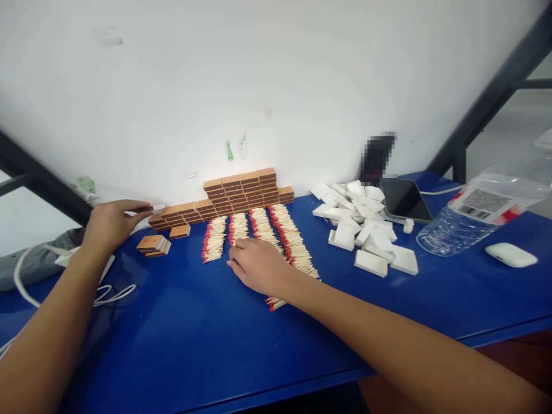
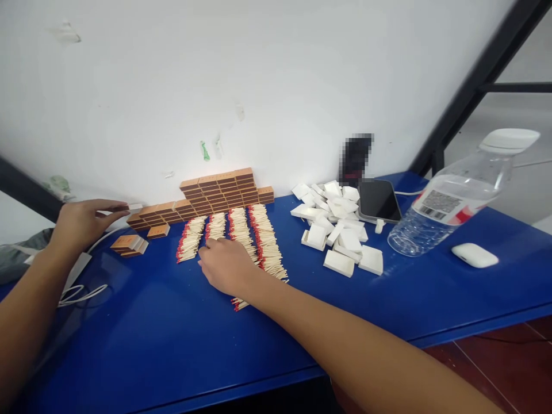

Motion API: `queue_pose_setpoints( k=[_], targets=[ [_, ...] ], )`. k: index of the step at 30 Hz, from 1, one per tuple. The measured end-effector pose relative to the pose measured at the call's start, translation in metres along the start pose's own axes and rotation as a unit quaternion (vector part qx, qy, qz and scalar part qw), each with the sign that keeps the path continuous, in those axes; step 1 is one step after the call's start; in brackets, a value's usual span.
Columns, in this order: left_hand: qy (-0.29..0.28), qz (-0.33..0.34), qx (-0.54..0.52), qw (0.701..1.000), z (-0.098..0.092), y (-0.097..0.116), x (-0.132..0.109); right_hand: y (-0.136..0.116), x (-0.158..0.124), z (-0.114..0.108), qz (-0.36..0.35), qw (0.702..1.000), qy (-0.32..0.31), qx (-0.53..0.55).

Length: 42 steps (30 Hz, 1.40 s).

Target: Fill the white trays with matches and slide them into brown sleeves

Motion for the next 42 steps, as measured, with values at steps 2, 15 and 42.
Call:
queue_pose_setpoints(
  k=[2, 15, 42],
  targets=[
    [-0.005, 0.011, 0.027, 1.0, 0.005, -0.002, 0.0, 0.001, 0.0, 0.0, 0.005, 1.0, 0.003, -0.002],
    [-0.032, 0.016, 0.05, 0.998, 0.023, -0.024, -0.001, 0.004, 0.002, 0.006, 0.007, 1.0, 0.008, -0.009],
    [0.127, 0.412, -0.023, 0.902, 0.019, 0.157, -0.108, 0.186, -0.077, -0.121, 0.327, 0.943, 0.051, -0.025]
  ],
)
Point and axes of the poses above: each hand's wrist, its own x-axis towards the middle knuckle, its own z-axis out of the palm, y = z × x, the point moved 4 cm from there along x, towards the middle knuckle, and after that the axes turned 6 degrees about -y, right-handed, at the moved point
